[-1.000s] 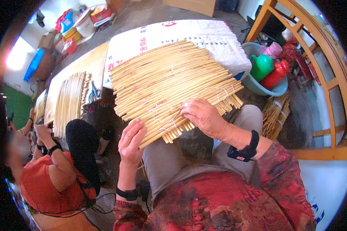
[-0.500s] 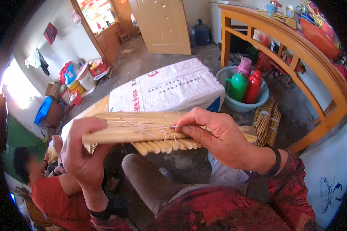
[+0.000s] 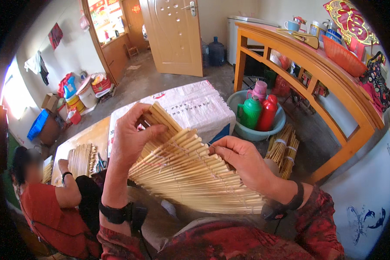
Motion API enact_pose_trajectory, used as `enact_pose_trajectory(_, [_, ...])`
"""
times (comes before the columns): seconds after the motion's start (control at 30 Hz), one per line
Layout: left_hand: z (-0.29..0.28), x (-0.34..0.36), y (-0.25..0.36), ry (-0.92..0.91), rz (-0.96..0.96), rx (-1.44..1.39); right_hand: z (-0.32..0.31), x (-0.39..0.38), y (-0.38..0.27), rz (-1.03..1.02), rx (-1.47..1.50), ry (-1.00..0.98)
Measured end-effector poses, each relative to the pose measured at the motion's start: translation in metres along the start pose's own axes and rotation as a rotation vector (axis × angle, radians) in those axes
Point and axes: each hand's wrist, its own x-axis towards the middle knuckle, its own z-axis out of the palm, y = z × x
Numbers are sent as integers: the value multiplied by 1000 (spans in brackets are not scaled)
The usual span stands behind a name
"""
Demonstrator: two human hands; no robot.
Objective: The person weaves together bamboo sticks using a long needle and thread. They insert the needle through the sticks and pull the thread tight, repeating this action across multiple rows to form a large mat.
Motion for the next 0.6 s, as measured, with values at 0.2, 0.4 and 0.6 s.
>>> enact_pose_trajectory(0.2, [-2, 6, -44, 64, -78, -71, 11, 36, 21, 8, 120, -32])
enact_pose_trajectory(0.4, [-24, 0, -91, 155, -154, -179, 35, 68, 18, 61, 151, -170])
enact_pose_trajectory(0.6, [-42, -11, -115, 140, -72, -81, 60, 92, 36, 76, 88, -202])
